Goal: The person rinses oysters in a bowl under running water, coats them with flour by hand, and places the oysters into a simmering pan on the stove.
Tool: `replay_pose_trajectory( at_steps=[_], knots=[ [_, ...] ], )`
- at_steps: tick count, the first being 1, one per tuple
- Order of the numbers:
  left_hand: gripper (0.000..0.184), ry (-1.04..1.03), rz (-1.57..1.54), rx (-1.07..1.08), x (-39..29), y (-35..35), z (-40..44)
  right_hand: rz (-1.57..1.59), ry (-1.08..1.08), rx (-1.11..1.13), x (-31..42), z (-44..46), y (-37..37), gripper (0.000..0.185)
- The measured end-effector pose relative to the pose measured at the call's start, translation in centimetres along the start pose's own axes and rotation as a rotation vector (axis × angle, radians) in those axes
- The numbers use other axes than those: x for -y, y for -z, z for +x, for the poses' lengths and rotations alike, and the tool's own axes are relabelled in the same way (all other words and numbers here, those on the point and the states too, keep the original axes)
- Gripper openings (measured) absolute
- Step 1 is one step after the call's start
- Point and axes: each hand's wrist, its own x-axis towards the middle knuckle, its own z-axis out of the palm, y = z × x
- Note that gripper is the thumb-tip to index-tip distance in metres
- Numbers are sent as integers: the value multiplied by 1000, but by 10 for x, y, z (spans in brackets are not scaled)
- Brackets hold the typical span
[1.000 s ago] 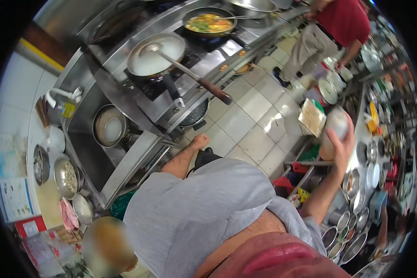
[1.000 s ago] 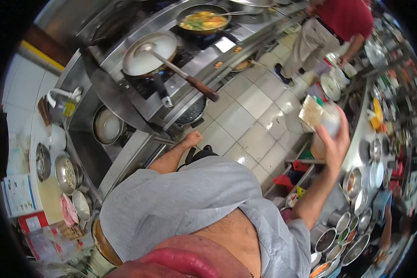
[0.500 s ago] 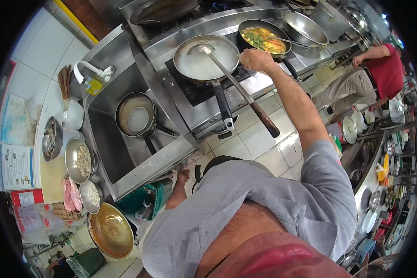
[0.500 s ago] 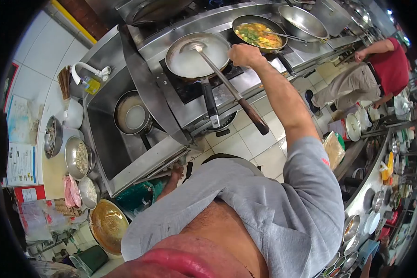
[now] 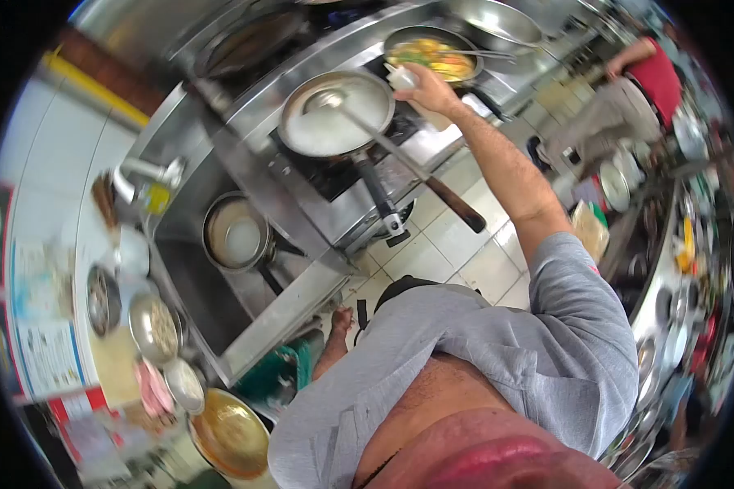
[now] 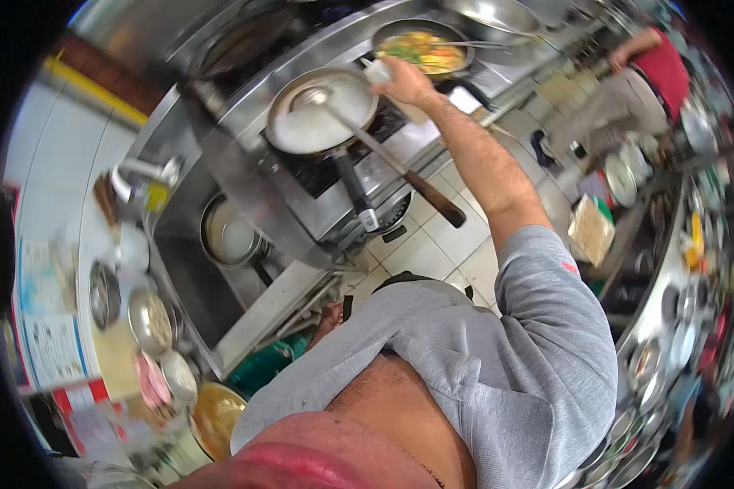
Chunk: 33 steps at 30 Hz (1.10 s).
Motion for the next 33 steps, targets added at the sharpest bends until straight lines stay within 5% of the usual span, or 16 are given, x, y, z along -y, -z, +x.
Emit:
replay_pose_trajectory(
  at_steps=[3,5,7,13,15,16,17,21,25,29,33],
  knots=[
    [27,-104,140,87,-17,0,31,385,44,-304,-10,-38,37,72],
    [26,-160,249,223,-38,-3,50,499,-134,-371,42,-115,116,69],
    [26,-186,368,357,-63,-10,65,633,-36,-520,32,-184,158,69],
    [25,-151,724,641,-143,-81,95,-282,-168,-1174,101,-471,305,64],
    [25,-161,816,697,-164,-120,96,-544,-399,-1297,153,-570,327,63],
    [25,-169,850,722,-173,-142,91,-757,-243,-1440,196,-605,331,44],
    [25,-177,866,748,-181,-165,88,-1128,-198,-1334,202,-667,350,52],
    [24,-244,844,836,-205,-266,40,-1327,-805,-1674,322,-795,332,54],
    [22,-351,766,860,-217,-350,-85,-1683,-1160,-1680,394,-905,312,54],
    [23,-476,804,986,-202,-389,-152,-1474,-1120,-1900,406,-994,292,55],
    [23,-469,897,1001,-202,-386,-154,-1585,-1330,-1768,401,-1052,274,55]
  ],
)
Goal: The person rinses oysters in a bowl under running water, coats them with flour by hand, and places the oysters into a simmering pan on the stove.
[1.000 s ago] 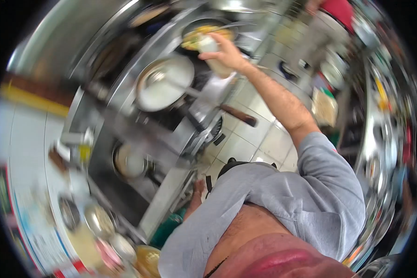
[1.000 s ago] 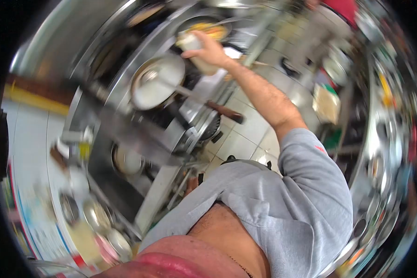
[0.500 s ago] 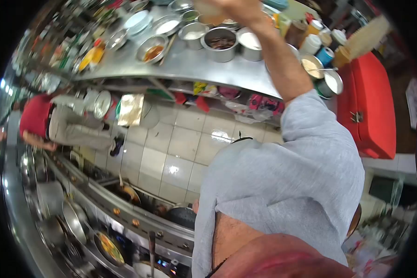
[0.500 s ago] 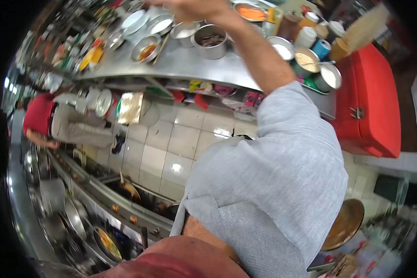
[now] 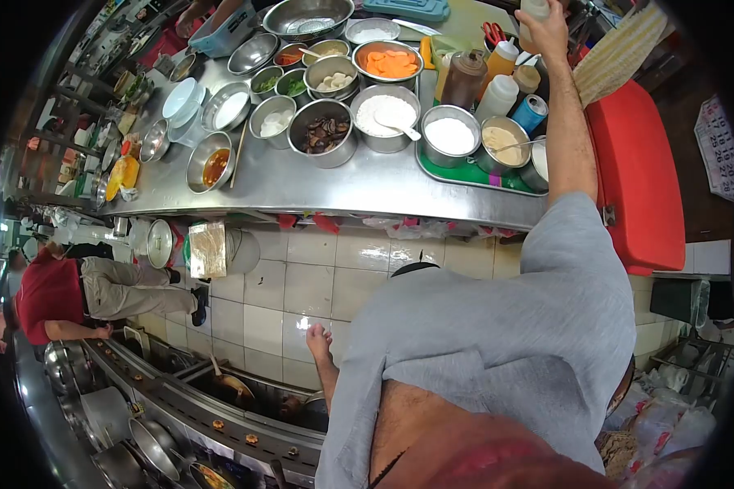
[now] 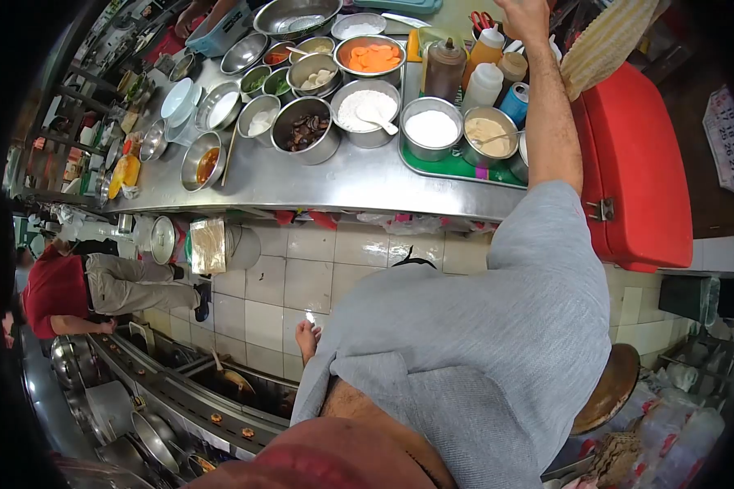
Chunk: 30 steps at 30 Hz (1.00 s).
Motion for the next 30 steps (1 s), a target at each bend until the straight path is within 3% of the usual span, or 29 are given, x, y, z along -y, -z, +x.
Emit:
replay_pose_trajectory(
  at_steps=[2,3,5,7,8,11,13,14,16,17,18,20,21,22,25,28,30],
  knots=[
    [24,16,46,-29,13,13,-6,11,-68,77,-26,-2,-6,55],
    [24,34,94,-59,25,24,-10,-249,-17,119,-80,4,-12,63],
    [21,106,-32,-170,76,46,-9,-271,-43,161,-115,7,-18,63],
    [17,29,167,8,143,89,21,-344,-164,235,-112,3,-19,60],
    [18,-21,259,90,140,91,11,-343,-165,238,-119,3,-20,60],
    [18,-20,164,-17,153,99,6,-290,-412,499,-158,5,-20,58],
    [21,-14,51,-138,167,98,-5,-456,-371,531,-136,10,-17,61],
    [23,-3,-19,-212,177,92,-15,-515,-259,627,-158,23,-22,61],
    [16,50,-389,107,177,100,-21,-412,-350,689,-169,32,-19,47],
    [15,37,-375,37,169,95,-27,-380,-402,725,-174,38,-25,43],
    [14,25,-186,-162,144,84,-45,-446,-323,828,-196,53,-32,45],
    [15,34,-97,-318,104,64,-75,-464,-244,481,-170,50,-22,54],
    [16,98,-201,-352,95,55,-67,-550,-207,400,-125,45,-14,61],
    [16,96,-170,-309,90,48,-64,-635,-177,317,-78,41,-5,68],
    [22,84,-94,-246,109,49,-72,-480,-23,81,-17,35,2,65],
    [24,280,-141,-209,146,50,-74,-212,-124,98,33,13,5,62],
    [24,259,-115,-84,201,70,-49,-190,-113,188,13,7,0,60]
  ],
)
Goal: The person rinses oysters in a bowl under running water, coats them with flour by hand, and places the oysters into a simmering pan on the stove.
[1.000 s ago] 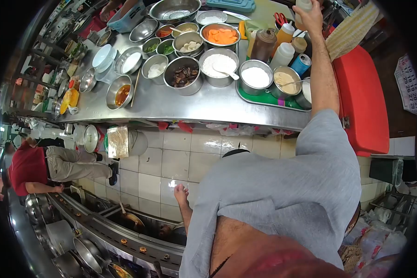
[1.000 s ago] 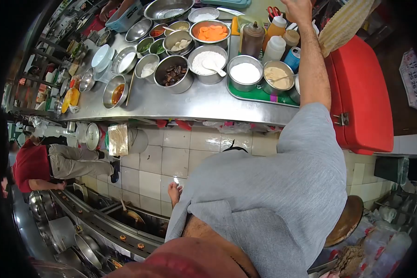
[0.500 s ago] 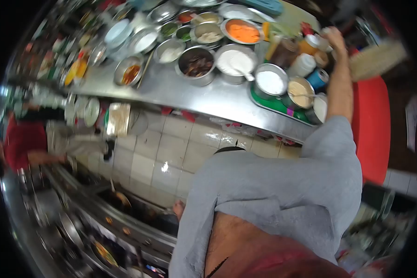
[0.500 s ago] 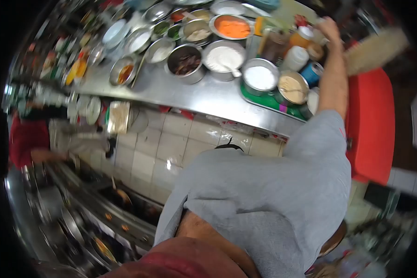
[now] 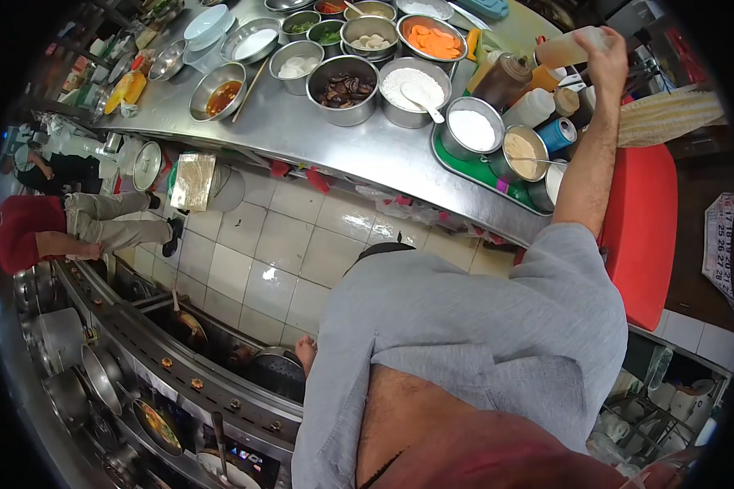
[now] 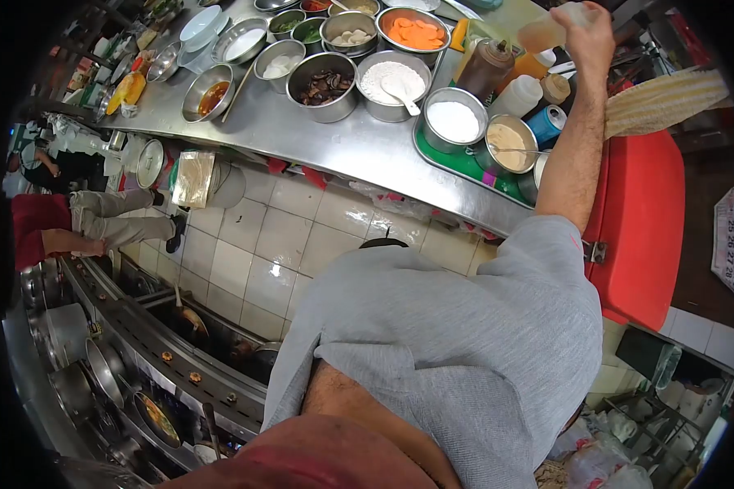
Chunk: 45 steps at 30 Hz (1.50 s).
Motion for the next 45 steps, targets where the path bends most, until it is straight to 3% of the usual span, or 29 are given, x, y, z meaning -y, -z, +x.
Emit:
replay_pose_trajectory(
  at_steps=[2,5,9,11,12,13,14,15,16,17,18,19,20,22,24,26,27,29,31,33,34,35,37,39,40,41,43,44,45],
  knots=[
    [24,-7,25,203,9,10,15,-37,-32,119,-8,-11,-13,57],
    [22,61,-78,-177,-29,-18,-51,-6,-16,72,-23,-11,-18,64],
    [19,-57,-71,-67,-50,-5,-28,-93,-30,141,-29,-11,-18,65],
    [19,-141,-131,-66,-38,-8,-30,-140,81,246,-76,2,-39,70],
    [20,-188,-190,-102,-40,-12,-31,-223,131,345,-72,1,-43,69],
    [21,-200,-160,-206,-41,-20,-37,-340,151,444,-68,-4,-46,53],
    [24,-244,-216,-237,-35,-23,-37,-115,77,724,-60,-6,-47,51],
    [26,-197,-92,-301,-44,-29,-52,25,-36,843,-64,-4,-46,55],
    [28,-210,-52,-370,-52,-32,-67,259,-146,966,-64,-6,-49,45],
    [30,-216,-39,-433,-53,-33,-76,574,-185,971,-133,23,-78,40],
    [34,-301,-33,-484,-18,-28,-45,360,-135,901,-126,27,-85,39],
    [35,-257,96,-428,-31,-22,-72,272,119,834,-125,39,-95,35],
    [34,-252,66,-510,-36,-23,-93,171,359,723,-124,52,-107,32],
    [33,-313,32,-646,-45,-26,-130,232,342,373,33,6,-103,31],
    [34,-358,7,-757,-56,-23,-172,512,243,349,167,-62,-94,30],
    [28,-540,-204,-918,-69,-25,-220,751,235,562,273,-141,-94,28],
    [28,-517,-242,-964,-73,-20,-244,783,433,669,311,-177,-106,25],
    [21,-643,-289,-1319,-64,-8,-303,1244,398,1256,376,-272,-152,28],
    [17,-501,-274,-1587,-34,7,-363,1314,742,1552,447,-388,-115,29],
    [15,-413,-295,-2012,17,18,-412,1378,1026,1821,486,-482,-53,36],
    [14,-318,-212,-2253,52,21,-439,1348,1450,1617,504,-508,-1,40],
    [13,-128,-329,-2410,82,16,-469,1389,1653,1514,520,-543,23,41],
    [24,392,-89,-2733,151,-8,-523,1475,1836,1386,552,-608,50,46],
    [40,1050,-257,-2803,205,-44,-556,1437,1944,1267,582,-666,73,55],
    [54,1312,-770,-2734,242,-69,-574,1383,2013,1182,600,-707,94,61],
    [63,1577,-632,-2690,292,-89,-567,1318,2067,1335,612,-726,99,69],
    [75,1683,-997,-2468,359,-119,-560,1385,2173,1353,626,-778,81,76],
    [68,791,-1456,-2643,360,-120,-560,1225,2199,1393,630,-801,69,84],
    [61,37,-1972,-2513,358,-121,-560,881,2226,1431,629,-796,86,82]
  ],
)
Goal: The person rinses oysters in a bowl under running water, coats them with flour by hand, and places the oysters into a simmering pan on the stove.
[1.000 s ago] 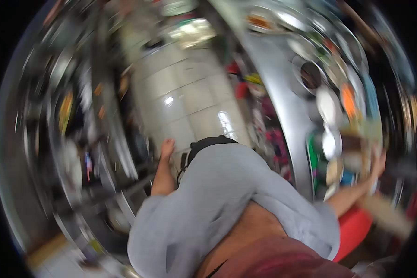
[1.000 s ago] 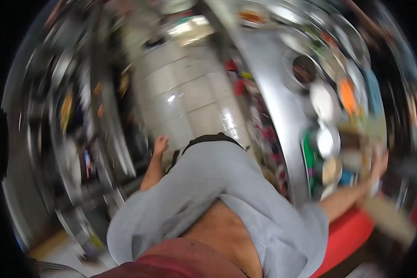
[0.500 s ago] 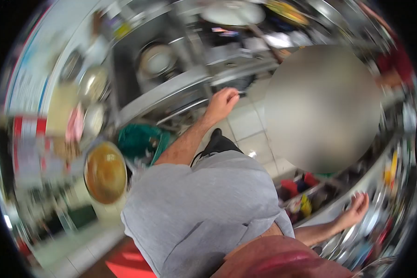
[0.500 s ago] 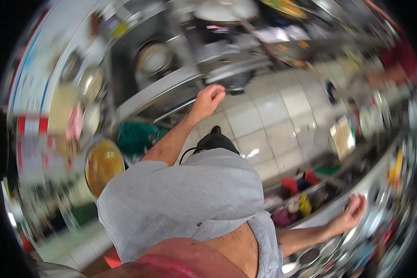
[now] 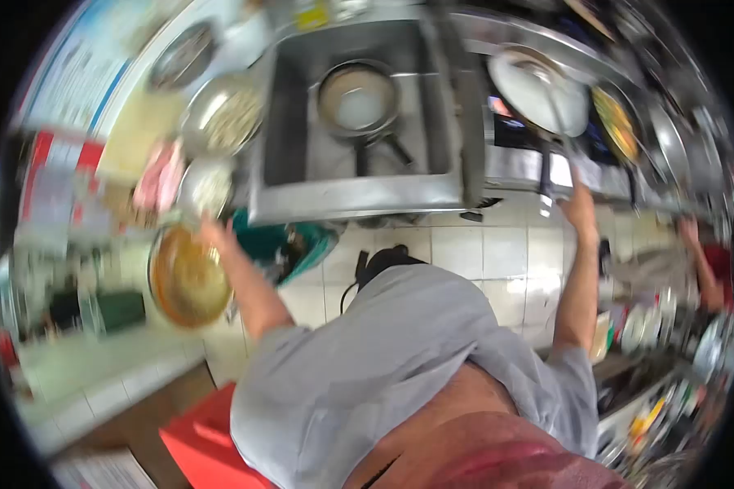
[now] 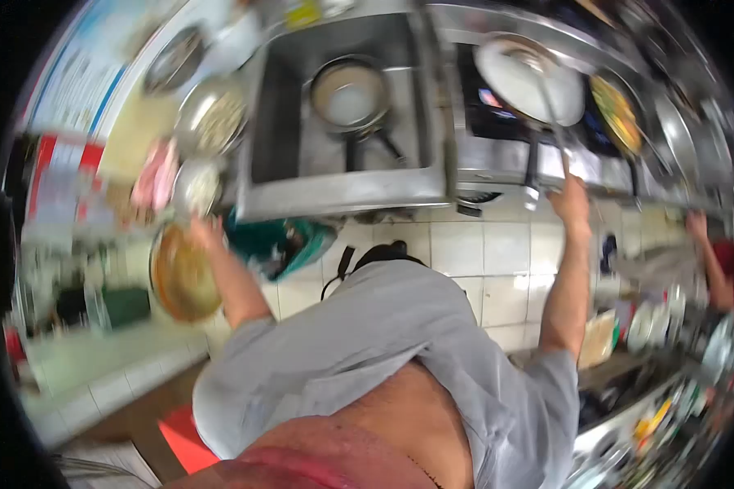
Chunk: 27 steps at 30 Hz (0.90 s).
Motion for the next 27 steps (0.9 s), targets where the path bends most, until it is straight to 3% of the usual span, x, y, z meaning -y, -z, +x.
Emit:
replay_pose_trajectory(
  at_steps=[1,2,4,7,8,10,12,17,20,25,27],
  knots=[
    [55,39,-22,19,7,2,7,-95,-166,36,26,-4,14,73],
    [45,124,-138,27,-5,-10,-14,1,-198,-20,13,10,1,69],
    [28,-7,-156,2,-8,-19,-19,111,-216,-109,4,5,-5,64],
    [27,-71,-95,-93,-8,-16,-26,99,-215,-159,-2,-8,18,61],
    [28,-274,208,-16,12,19,9,75,-191,-156,-9,-11,24,59],
    [29,-479,523,64,27,25,17,118,-186,-168,-30,-13,33,58],
    [30,-146,-159,-247,-15,-11,-78,137,-149,-164,-57,-13,44,56],
    [24,-183,-133,-312,-28,-33,-176,121,-78,-139,-113,-7,69,53],
    [34,-225,-122,-250,-38,-58,-238,179,-40,-118,-136,-2,71,52],
    [41,-171,-206,58,-31,-105,-304,171,-5,-222,-188,11,68,50],
    [43,-153,-182,92,-26,-123,-320,128,-14,-150,-207,15,93,51]
  ],
)
